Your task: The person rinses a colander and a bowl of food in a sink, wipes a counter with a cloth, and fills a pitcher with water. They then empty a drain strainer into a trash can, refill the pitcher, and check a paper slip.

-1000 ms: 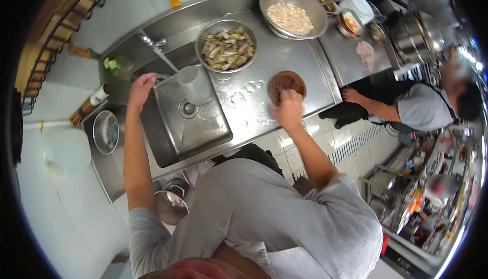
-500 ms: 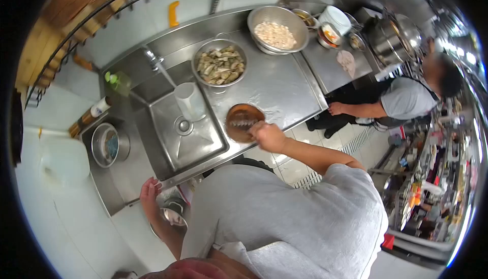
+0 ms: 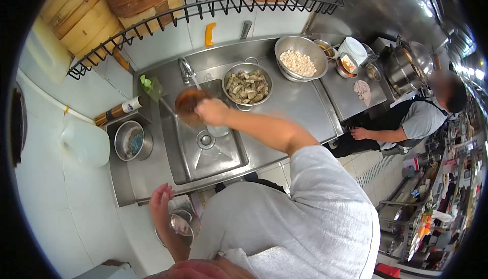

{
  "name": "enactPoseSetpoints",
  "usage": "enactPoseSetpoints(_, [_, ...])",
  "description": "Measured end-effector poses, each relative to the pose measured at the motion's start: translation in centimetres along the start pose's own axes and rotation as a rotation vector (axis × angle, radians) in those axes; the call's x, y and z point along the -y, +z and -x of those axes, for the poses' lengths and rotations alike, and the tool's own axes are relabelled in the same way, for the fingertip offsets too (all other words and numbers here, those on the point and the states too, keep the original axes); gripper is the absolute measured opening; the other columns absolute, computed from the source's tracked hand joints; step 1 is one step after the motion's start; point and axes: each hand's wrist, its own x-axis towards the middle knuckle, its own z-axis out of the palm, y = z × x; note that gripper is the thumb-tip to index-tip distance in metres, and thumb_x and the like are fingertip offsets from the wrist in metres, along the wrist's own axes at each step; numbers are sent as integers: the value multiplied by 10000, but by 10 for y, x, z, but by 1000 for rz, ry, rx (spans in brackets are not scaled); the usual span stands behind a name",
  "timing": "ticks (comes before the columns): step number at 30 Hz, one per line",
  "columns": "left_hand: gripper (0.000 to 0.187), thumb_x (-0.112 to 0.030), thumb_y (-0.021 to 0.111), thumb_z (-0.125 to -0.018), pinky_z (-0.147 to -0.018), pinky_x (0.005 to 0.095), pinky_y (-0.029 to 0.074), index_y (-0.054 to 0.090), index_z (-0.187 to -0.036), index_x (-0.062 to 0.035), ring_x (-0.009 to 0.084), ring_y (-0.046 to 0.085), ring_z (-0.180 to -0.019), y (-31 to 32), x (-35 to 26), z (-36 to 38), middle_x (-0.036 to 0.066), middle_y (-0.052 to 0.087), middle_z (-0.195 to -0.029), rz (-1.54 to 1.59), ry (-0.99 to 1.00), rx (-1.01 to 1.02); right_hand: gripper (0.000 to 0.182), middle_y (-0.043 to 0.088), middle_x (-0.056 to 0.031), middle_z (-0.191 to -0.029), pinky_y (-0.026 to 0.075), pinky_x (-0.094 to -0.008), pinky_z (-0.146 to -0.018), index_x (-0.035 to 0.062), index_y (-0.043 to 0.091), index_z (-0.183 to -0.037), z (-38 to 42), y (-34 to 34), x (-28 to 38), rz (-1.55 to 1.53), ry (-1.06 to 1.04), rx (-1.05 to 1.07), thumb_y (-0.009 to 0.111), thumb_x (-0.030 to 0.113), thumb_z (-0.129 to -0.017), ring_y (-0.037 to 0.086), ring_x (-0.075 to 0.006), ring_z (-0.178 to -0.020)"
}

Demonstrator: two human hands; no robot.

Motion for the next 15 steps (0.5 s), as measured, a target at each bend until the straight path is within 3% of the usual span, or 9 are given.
enactPoseSetpoints(1, [331, -148, 604, -964, -864, 296, 506, 598, -1243, 29, 170, 650, -976, -1, -3, 5, 101, 671, -1096, 11, 6, -2, 91, 684, -192, -788, 570, -451, -707, 4, 707, -794, 14, -4, 14, -209, -40, -75, 693, 80, -745, 686, -332, -790])
enactPoseSetpoints(3, [323, -140, 592, -967, -863, 297, 506, 599, -1242, 28, 170, 650, -966, -11, 2, 6, 102, 671, -1094, 6, -7, 10, 137, 687, -152, -786, 591, -418, -660, -10, 696, -855, 35, 1, 32, -602, 210, -19, 728, 108, -793, 686, -300, -775])
enactPoseSetpoints(6, [314, -133, 575, -972, -862, 296, 505, 600, -1242, 25, 169, 650, -959, -16, -4, -8, 103, 671, -1093, -7, -15, 46, 164, 688, -88, -831, 604, -372, -644, -9, 673, -914, 68, 22, 42, -1684, 785, -107, 724, 135, -855, 679, -244, -773])
enactPoseSetpoints(7, [311, -131, 569, -973, -861, 296, 504, 600, -1242, 23, 169, 649, -958, -17, -8, -12, 104, 671, -1092, -15, -24, 67, 211, 693, -59, -912, 617, -361, -639, -23, 662, -1015, 87, 21, 44, -1798, 811, -179, 708, 136, -884, 677, -219, -816])
enactPoseSetpoints(10, [308, -128, 557, -978, -860, 297, 504, 597, -1243, 24, 167, 645, -963, -10, -18, -34, 104, 671, -1078, -52, -34, 152, 247, 711, -86, -926, 603, -353, -685, -15, 682, -1048, 151, -3, 48, -1632, 801, -110, 724, 136, -857, 682, -185, -845])
enactPoseSetpoints(13, [312, -126, 559, -979, -857, 296, 505, 590, -1248, 28, 168, 640, -983, -3, -16, -53, 110, 666, -1093, -104, -8, 252, 282, 719, -121, -965, 578, -354, -761, 9, 696, -1072, 219, -43, 53, -634, 707, -116, 735, 137, -824, 699, -214, -872])
enactPoseSetpoints(15, [315, -114, 565, -976, -874, 301, 504, 583, -1254, 33, 169, 638, -992, 6, -19, -58, 114, 661, -1107, -110, -8, 295, 244, 705, -152, -1012, 548, -412, -835, 32, 708, -1019, 263, -47, 35, -128, 642, -210, 717, 136, -799, 667, -352, -943])
